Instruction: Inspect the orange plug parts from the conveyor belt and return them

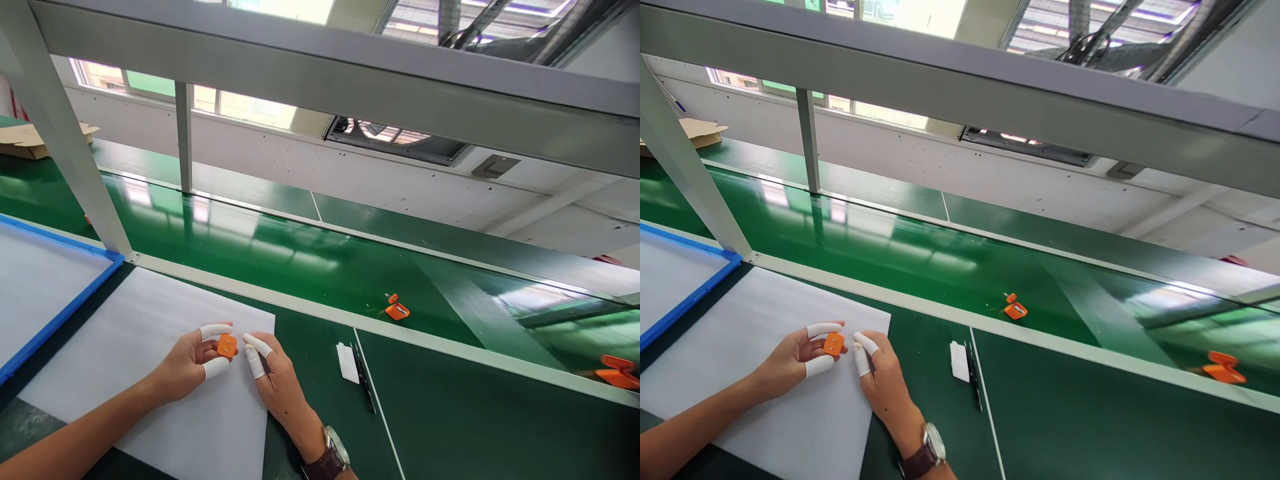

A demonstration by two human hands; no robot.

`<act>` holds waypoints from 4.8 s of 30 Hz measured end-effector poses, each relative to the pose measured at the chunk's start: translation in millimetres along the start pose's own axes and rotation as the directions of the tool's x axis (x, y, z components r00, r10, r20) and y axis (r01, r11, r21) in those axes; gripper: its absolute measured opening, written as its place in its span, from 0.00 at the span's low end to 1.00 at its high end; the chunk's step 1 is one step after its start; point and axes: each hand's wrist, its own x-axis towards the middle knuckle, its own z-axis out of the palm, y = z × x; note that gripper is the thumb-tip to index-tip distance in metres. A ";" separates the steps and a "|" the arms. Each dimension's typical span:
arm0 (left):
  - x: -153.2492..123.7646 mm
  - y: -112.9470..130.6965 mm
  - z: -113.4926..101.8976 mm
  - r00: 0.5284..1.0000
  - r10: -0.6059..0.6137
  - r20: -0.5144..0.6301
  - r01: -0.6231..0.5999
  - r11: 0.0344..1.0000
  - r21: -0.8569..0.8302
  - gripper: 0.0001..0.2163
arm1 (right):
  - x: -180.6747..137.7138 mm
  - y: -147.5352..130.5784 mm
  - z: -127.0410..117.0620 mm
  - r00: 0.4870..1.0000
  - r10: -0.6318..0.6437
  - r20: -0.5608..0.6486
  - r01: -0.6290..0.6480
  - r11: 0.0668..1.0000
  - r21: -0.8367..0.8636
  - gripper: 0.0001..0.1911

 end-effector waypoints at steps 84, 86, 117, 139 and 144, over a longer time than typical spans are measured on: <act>154.1 13.1 26.7 0.902 0.389 0.188 -0.347 0.392 0.852 0.11 | 4.4 11.4 4.3 0.986 -0.152 0.066 0.166 0.908 -0.385 0.10; 177.3 14.6 48.3 0.924 0.337 0.179 -0.322 0.440 0.838 0.13 | 4.1 11.7 4.1 0.988 -0.133 0.074 0.151 0.905 -0.397 0.09; 22.4 31.8 9.8 0.920 0.392 0.001 -0.310 0.725 0.615 0.12 | 12.0 -3.1 -4.4 0.983 0.078 -0.164 -0.038 0.972 0.230 0.15; -5.3 3.8 7.0 0.994 0.082 -0.079 -0.069 0.986 0.150 0.12 | 0.9 -19.9 5.2 0.939 -0.342 -0.045 0.343 0.939 0.035 0.29; -7.9 2.3 9.7 0.995 0.105 -0.002 -0.104 0.988 0.115 0.16 | 0.2 -16.4 5.2 0.944 -0.323 -0.072 0.325 0.946 0.020 0.28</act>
